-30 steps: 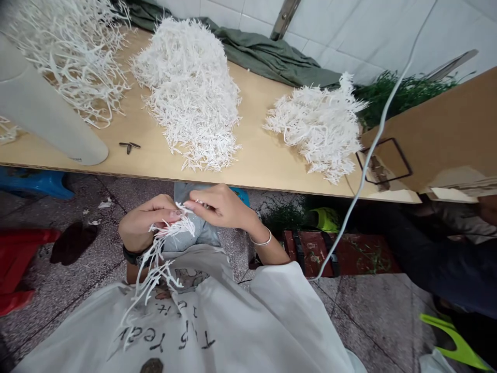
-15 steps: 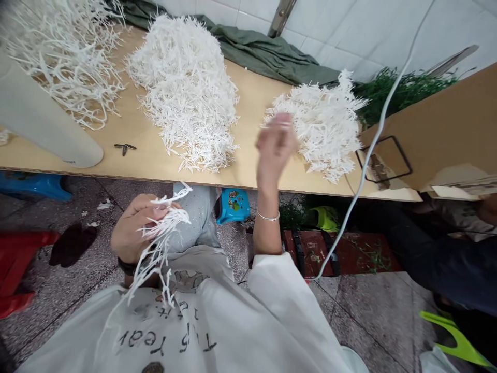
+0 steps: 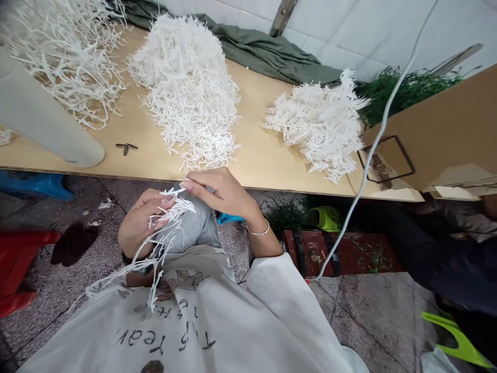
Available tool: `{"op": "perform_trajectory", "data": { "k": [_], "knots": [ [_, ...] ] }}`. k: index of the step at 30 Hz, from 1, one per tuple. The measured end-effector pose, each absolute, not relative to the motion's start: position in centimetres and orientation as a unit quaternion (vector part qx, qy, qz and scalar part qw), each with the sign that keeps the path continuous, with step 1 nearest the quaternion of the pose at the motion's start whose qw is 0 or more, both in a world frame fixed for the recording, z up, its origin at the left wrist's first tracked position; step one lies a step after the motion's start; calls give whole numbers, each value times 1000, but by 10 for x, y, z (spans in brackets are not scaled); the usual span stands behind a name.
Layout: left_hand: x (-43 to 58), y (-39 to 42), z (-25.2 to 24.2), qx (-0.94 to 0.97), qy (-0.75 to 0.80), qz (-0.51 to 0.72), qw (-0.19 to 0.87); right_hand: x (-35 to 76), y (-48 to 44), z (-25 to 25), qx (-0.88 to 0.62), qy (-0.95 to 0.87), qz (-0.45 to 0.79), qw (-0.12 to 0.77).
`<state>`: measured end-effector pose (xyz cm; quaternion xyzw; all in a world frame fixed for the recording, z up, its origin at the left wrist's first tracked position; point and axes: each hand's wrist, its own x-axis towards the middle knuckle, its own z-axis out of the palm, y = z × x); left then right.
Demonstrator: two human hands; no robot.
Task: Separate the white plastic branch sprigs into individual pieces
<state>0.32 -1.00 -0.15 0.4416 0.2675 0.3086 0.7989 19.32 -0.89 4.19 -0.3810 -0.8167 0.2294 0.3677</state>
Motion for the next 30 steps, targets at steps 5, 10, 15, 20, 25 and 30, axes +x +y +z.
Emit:
{"op": "perform_trajectory", "data": {
  "k": [5,10,15,20,25,30],
  "knots": [
    [18,-15,11,488,237,339,769,178,-18,43,-447,-701,124,542],
    [15,-13,10,549,250,341,721,222,24,70,-487,-504,-115,704],
    [7,-11,5,532,337,426,650,258,77,49,-586,-704,-42,399],
    [10,-8,2,561,331,459,604,238,78,17,-642,-704,-72,294],
    [12,1,-8,576,307,468,596,211,40,34,-578,-709,-11,404],
    [12,0,-10,588,318,487,563,174,-11,31,-484,-767,65,416]
  ]
}}
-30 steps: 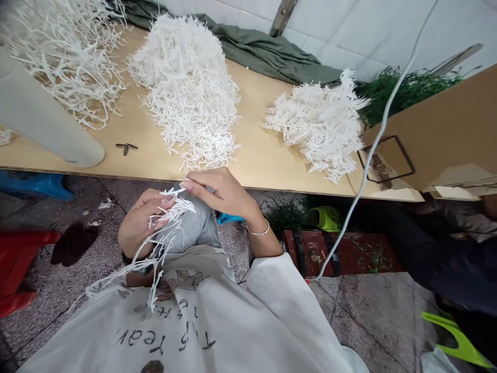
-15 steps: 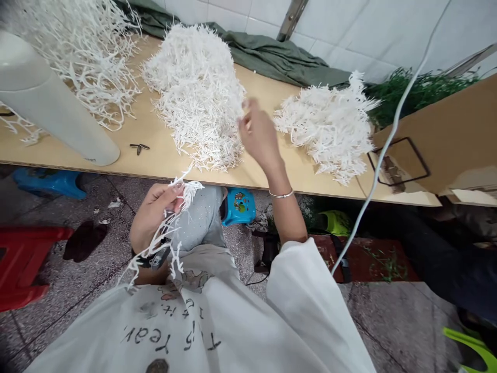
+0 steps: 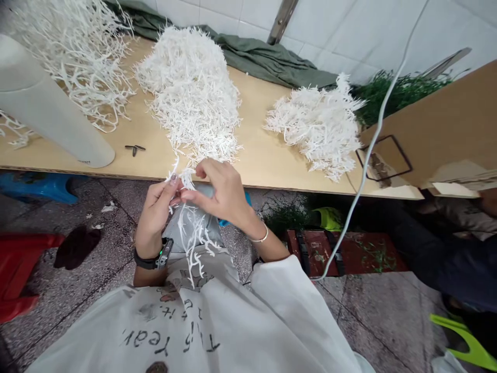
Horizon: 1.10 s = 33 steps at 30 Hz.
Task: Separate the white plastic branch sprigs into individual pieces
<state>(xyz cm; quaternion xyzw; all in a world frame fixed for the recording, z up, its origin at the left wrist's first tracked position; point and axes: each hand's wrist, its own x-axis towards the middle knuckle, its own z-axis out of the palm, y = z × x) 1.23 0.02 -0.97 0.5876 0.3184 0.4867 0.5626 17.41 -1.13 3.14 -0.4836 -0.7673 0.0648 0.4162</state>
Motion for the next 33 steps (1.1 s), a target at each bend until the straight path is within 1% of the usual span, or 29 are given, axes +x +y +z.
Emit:
{"op": "perform_trajectory", "data": {
  "k": [2,3,5,7,9,17,20,24,26,29,31,32,33],
  "knots": [
    [13,-2,-10,595,317,483,559,163,-22,26,-513,-758,59,399],
    [13,-2,-10,597,312,478,564,159,-25,25,-530,-746,78,396],
    [13,-2,-11,601,291,468,580,156,-27,22,-536,-724,168,401],
    [13,-1,-12,610,268,450,594,155,-25,20,-509,-703,264,420],
    [12,1,-12,623,255,429,603,156,-23,16,-483,-687,315,442],
    [6,5,-6,670,244,381,589,166,-10,8,-460,-609,383,521],
    [7,0,-1,686,252,379,568,175,-10,15,-446,-562,402,569],
    [12,-11,11,694,238,364,573,175,-17,30,-434,-473,410,649],
    [15,-16,16,690,240,364,577,166,-19,37,-418,-423,447,668],
    [16,-21,22,681,263,374,572,153,-17,45,-394,-337,531,671],
    [11,-24,23,677,278,380,566,157,-14,53,-320,-224,605,694],
    [7,-25,22,676,278,382,565,165,-12,57,-229,-138,652,709],
    [1,-26,21,676,273,387,565,178,-10,63,-96,-26,704,703]
  ]
}}
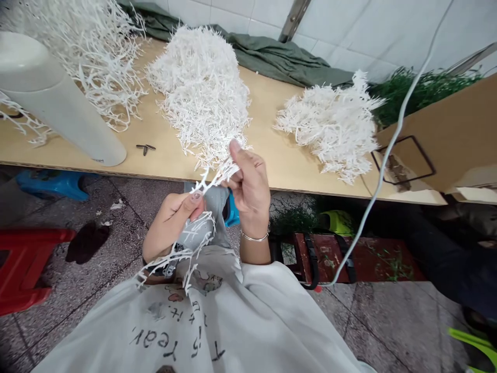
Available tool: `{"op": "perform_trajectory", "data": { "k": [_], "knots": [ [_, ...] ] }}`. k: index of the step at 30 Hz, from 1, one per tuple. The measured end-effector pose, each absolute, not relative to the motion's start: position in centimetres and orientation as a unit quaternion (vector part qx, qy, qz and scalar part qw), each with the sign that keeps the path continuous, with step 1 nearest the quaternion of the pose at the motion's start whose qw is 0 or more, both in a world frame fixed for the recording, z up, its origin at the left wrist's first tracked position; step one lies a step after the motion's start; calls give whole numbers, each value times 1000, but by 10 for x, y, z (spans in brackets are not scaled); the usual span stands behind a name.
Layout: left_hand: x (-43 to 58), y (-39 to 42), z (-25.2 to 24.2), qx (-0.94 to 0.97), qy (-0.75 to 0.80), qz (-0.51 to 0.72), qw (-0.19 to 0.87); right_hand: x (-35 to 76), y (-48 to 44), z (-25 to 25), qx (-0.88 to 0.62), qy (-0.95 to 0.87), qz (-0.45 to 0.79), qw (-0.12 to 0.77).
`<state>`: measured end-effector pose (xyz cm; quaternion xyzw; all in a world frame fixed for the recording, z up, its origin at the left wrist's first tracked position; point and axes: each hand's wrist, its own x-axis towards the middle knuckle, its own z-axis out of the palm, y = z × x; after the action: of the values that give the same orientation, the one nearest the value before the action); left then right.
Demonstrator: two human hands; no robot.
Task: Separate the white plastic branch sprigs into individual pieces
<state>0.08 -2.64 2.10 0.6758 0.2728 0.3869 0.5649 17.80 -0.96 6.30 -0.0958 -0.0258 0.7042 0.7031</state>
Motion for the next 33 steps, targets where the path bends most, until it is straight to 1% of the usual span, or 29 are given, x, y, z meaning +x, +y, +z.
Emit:
{"op": "perform_trajectory", "data": {
  "k": [1,2,3,4,5,6,7,8,9,10,12,13,14,15,19,21,23,25,26,28,30,33],
  "knots": [
    [-6,-28,20,671,269,400,563,195,-7,69,68,103,731,671],
    [-13,-30,18,663,266,419,560,213,-3,75,263,254,753,547],
    [-19,-32,17,647,273,452,549,231,1,80,428,418,725,341],
    [-24,-34,16,621,293,491,536,246,7,84,553,550,621,81],
    [-27,-35,15,599,304,521,528,257,14,84,583,636,469,-191],
    [-28,-35,14,578,312,540,526,262,23,82,543,655,311,-423],
    [-27,-35,14,561,316,550,532,261,32,76,524,627,189,-544],
    [-25,-34,14,550,317,551,542,256,42,68,525,606,97,-590],
    [-21,-33,14,542,319,547,553,248,51,58,554,610,44,-565],
    [-18,-31,14,537,321,542,562,239,59,47,601,628,14,-494],
    [-13,-26,13,533,323,534,571,222,68,27,666,669,5,-330],
    [-12,-24,13,533,323,531,574,216,69,19,674,681,11,-285],
    [-12,-21,12,533,321,530,576,211,68,14,669,688,20,-279],
    [-11,-19,11,533,318,530,578,206,64,12,655,691,27,-306],
    [-9,-10,8,532,309,515,597,185,34,19,561,674,18,-480],
    [-5,-7,5,530,308,503,609,172,18,23,524,667,-20,-529],
    [-1,-3,3,527,301,492,624,161,5,23,491,671,-110,-545],
    [4,-1,2,524,284,476,647,154,-4,19,466,684,-213,-519],
    [6,-1,1,524,276,463,659,152,-7,17,464,687,-243,-503],
    [8,0,1,539,268,437,668,151,-11,14,485,673,-252,-498],
    [8,0,0,570,267,417,656,153,-16,13,516,633,-246,-522],
    [5,-3,3,622,261,374,637,158,-29,20,524,570,-291,-562]
  ]
}}
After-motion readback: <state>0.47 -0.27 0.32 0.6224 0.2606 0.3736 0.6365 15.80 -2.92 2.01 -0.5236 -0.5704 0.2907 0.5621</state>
